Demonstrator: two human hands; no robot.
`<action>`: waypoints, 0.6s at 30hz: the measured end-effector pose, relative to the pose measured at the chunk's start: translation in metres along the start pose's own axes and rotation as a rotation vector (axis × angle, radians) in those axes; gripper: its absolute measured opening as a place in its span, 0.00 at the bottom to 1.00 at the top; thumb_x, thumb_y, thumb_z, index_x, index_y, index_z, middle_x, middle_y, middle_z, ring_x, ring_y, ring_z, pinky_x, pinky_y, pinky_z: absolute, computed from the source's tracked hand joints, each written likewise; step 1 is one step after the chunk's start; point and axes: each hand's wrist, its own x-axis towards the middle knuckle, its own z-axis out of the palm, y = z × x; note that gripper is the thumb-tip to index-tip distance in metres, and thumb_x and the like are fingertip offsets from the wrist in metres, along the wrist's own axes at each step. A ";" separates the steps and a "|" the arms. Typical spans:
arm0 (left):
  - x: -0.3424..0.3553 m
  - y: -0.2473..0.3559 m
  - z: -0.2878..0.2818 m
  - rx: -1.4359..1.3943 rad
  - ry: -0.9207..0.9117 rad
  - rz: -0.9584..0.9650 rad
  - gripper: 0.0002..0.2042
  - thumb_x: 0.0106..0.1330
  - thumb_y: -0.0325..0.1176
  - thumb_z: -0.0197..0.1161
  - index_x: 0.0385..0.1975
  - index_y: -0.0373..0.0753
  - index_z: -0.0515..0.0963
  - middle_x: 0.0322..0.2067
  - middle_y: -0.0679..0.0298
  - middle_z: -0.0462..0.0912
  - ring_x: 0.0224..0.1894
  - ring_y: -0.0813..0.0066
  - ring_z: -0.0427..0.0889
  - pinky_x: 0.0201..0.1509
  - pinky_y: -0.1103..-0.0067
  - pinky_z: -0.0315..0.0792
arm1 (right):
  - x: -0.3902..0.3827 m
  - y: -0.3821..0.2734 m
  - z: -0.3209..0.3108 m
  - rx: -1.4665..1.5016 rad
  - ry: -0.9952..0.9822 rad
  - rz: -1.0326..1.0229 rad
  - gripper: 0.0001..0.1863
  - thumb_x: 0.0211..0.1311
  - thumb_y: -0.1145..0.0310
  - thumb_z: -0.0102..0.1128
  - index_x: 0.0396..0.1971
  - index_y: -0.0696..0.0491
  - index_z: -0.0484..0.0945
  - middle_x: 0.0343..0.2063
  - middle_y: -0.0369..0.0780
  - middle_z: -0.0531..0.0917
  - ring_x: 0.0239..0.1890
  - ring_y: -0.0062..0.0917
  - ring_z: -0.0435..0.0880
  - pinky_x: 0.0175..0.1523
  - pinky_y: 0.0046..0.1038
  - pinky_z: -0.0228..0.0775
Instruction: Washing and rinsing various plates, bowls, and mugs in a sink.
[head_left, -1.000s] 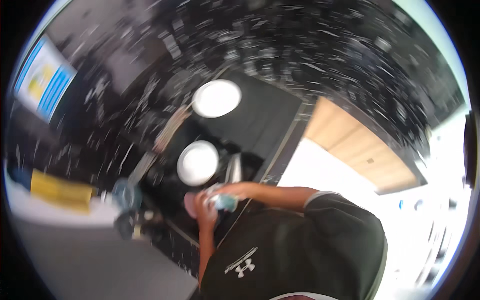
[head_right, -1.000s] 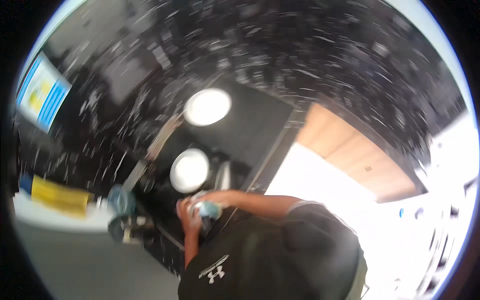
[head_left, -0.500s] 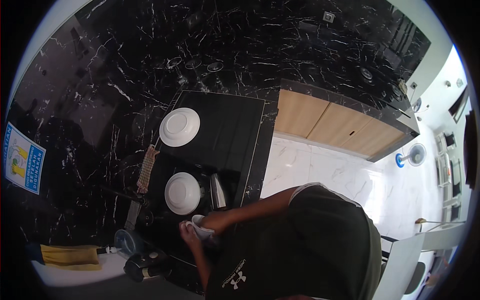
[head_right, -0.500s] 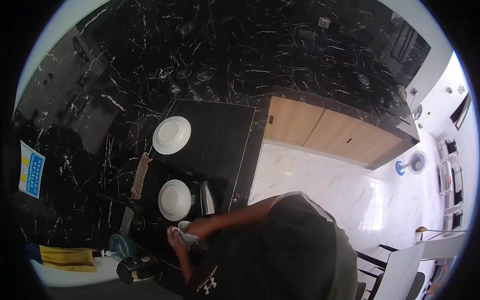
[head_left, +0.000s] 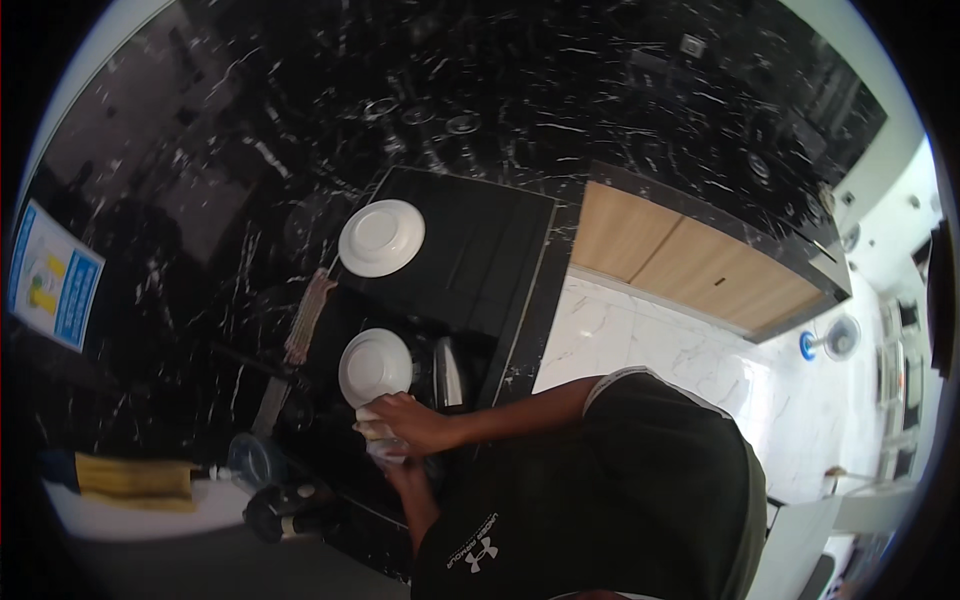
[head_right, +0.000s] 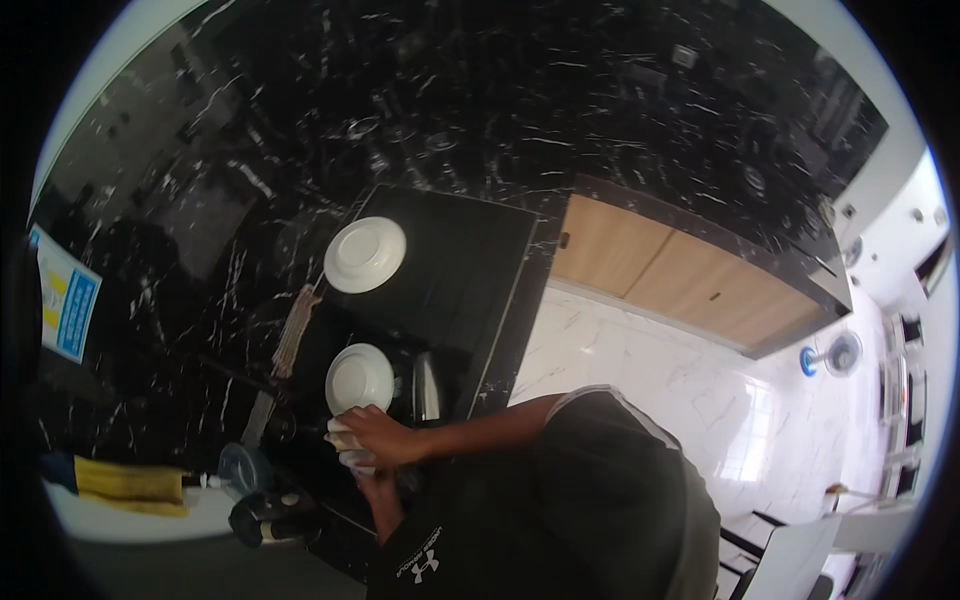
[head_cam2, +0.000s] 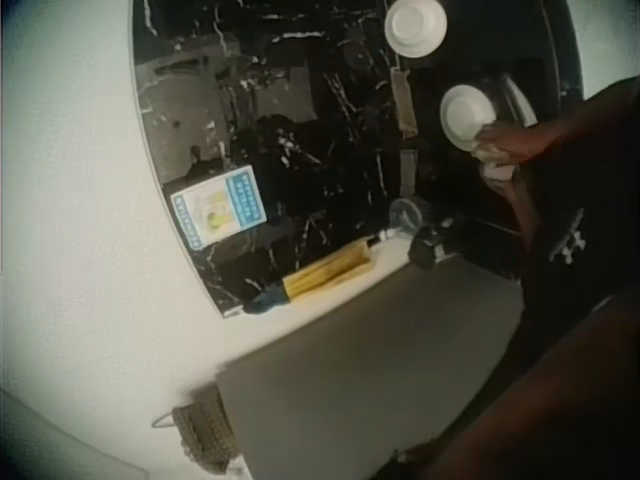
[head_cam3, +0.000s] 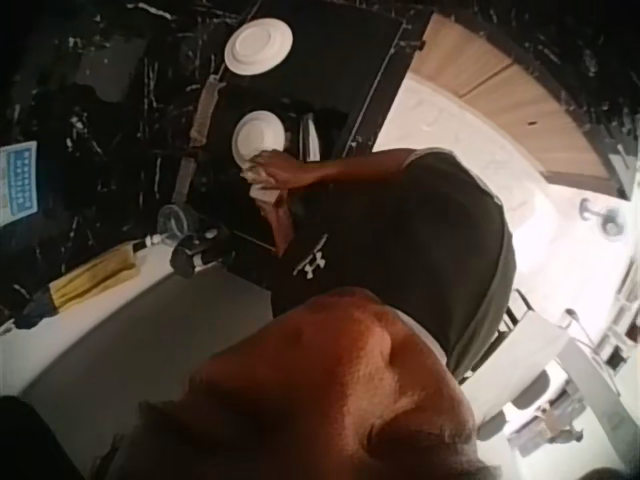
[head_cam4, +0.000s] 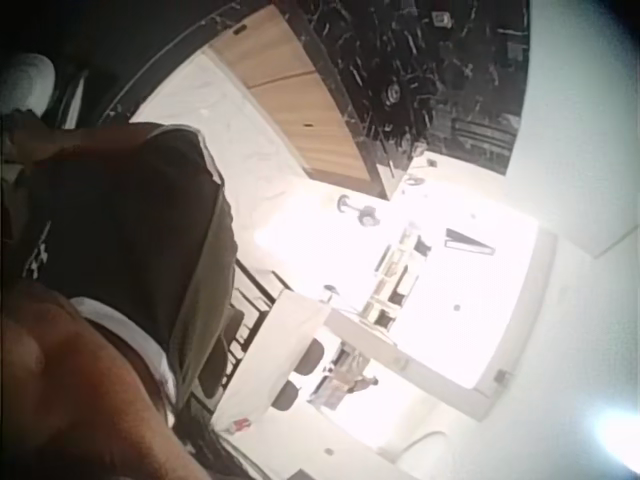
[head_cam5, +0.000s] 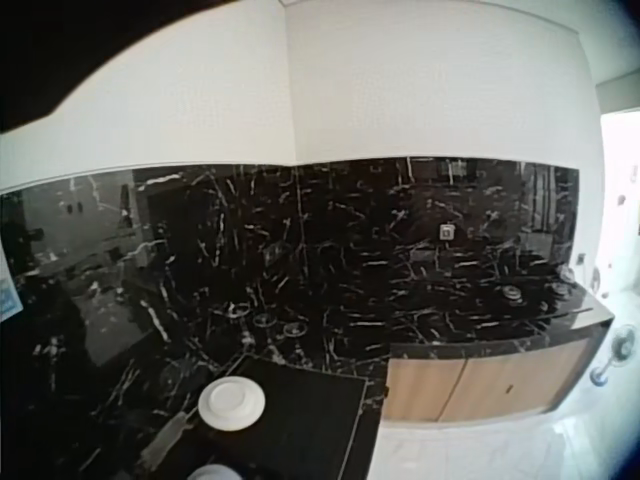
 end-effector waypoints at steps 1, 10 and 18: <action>0.002 -0.001 0.002 -0.127 -0.025 -0.061 0.15 0.60 0.38 0.45 0.42 0.35 0.66 0.38 0.58 0.71 0.42 0.69 0.72 0.43 0.74 0.68 | -0.002 -0.008 -0.001 -0.069 0.046 -0.109 0.24 0.40 0.61 0.60 0.41 0.50 0.70 0.44 0.41 0.70 0.48 0.34 0.68 0.45 0.31 0.62; -0.003 0.110 0.023 -1.127 0.120 -0.435 0.12 0.64 0.39 0.41 0.43 0.42 0.63 0.41 0.63 0.70 0.43 0.71 0.71 0.48 0.74 0.67 | -0.018 0.005 0.021 0.427 0.452 0.223 0.20 0.50 0.67 0.52 0.44 0.58 0.68 0.34 0.44 0.75 0.40 0.32 0.73 0.46 0.28 0.63; -0.007 0.079 -0.008 -1.100 0.239 -0.284 0.11 0.64 0.38 0.44 0.42 0.42 0.67 0.37 0.62 0.73 0.41 0.71 0.74 0.47 0.74 0.69 | -0.041 0.019 0.023 0.833 -0.252 0.994 0.18 0.58 0.64 0.43 0.46 0.58 0.66 0.35 0.41 0.76 0.39 0.21 0.72 0.42 0.23 0.65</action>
